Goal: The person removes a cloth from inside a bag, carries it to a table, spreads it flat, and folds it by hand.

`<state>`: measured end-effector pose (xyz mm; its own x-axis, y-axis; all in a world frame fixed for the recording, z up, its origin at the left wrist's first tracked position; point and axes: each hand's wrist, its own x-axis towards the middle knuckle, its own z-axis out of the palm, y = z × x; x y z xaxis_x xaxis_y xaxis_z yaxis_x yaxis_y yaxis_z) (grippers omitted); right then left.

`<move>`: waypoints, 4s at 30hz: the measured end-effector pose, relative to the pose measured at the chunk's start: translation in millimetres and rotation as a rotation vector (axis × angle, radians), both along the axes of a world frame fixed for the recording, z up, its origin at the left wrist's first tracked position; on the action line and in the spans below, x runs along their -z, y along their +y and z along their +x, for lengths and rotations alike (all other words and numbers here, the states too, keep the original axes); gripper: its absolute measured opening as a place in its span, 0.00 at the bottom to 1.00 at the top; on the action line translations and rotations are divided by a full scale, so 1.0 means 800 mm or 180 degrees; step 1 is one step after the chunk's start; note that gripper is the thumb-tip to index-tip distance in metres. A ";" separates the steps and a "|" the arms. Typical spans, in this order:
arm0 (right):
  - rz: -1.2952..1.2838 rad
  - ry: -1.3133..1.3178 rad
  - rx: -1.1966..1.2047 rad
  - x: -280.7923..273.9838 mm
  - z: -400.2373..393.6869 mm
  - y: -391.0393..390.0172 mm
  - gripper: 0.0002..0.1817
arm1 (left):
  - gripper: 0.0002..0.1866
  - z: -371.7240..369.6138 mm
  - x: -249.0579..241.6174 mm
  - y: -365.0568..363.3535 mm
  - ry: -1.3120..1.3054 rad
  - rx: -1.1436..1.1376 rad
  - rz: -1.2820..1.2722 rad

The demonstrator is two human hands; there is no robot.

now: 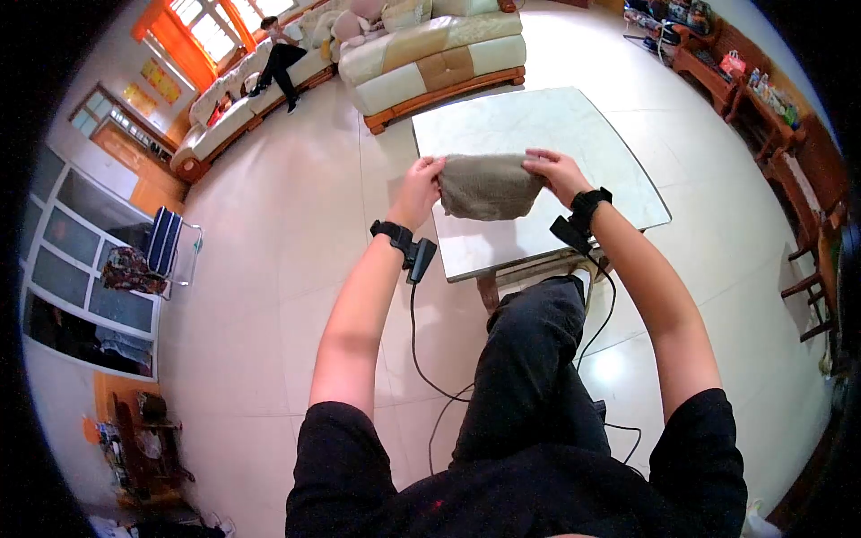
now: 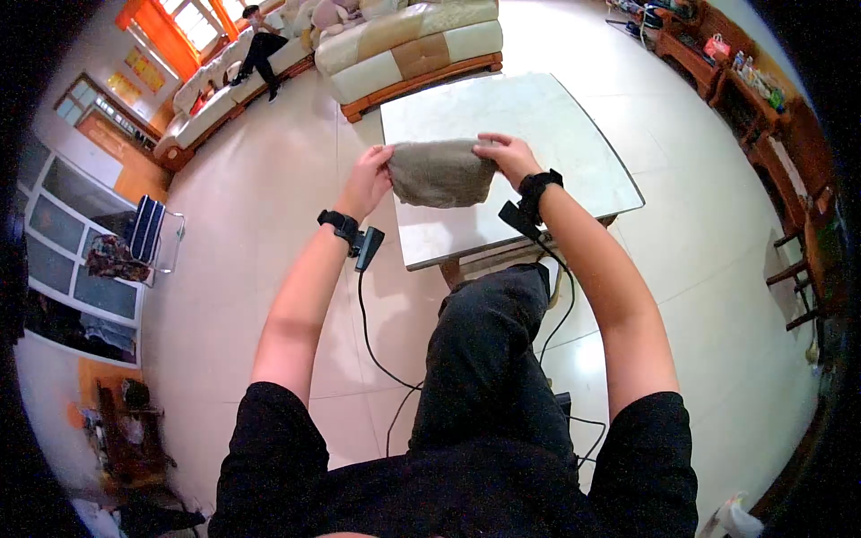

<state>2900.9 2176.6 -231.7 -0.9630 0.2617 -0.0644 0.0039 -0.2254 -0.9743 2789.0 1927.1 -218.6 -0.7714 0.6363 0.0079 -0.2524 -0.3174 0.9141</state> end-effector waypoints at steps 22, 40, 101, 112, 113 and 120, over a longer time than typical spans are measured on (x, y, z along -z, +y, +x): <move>0.2360 0.0779 0.0383 0.049 -0.028 0.029 0.17 | 0.13 -0.027 0.054 0.008 0.1009 -0.0450 -0.1389; 0.5228 -0.0651 -0.1001 0.223 -0.054 -0.018 0.34 | 0.41 0.030 0.238 0.087 0.3975 0.0181 -0.4188; 0.5967 -0.0211 -0.0752 0.147 -0.026 -0.013 0.31 | 0.43 0.063 0.154 0.085 0.4275 -0.0288 -0.4532; 0.6480 0.0005 -0.0654 0.159 -0.037 -0.008 0.26 | 0.27 0.012 0.104 0.117 0.4641 0.0791 -0.4863; 0.6473 0.0014 -0.0670 0.162 -0.040 -0.007 0.26 | 0.27 0.008 0.105 0.118 0.4703 0.0794 -0.4813; 0.6535 0.0040 -0.0722 0.154 -0.044 -0.005 0.26 | 0.23 0.018 0.133 0.118 0.4818 0.0361 -0.4885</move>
<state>2865.7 2172.3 -354.8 -0.9795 -0.1697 0.1088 -0.1385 0.9587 0.2485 2803.6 2021.1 -324.9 -0.6387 0.7693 -0.0118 0.7602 0.6286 -0.1641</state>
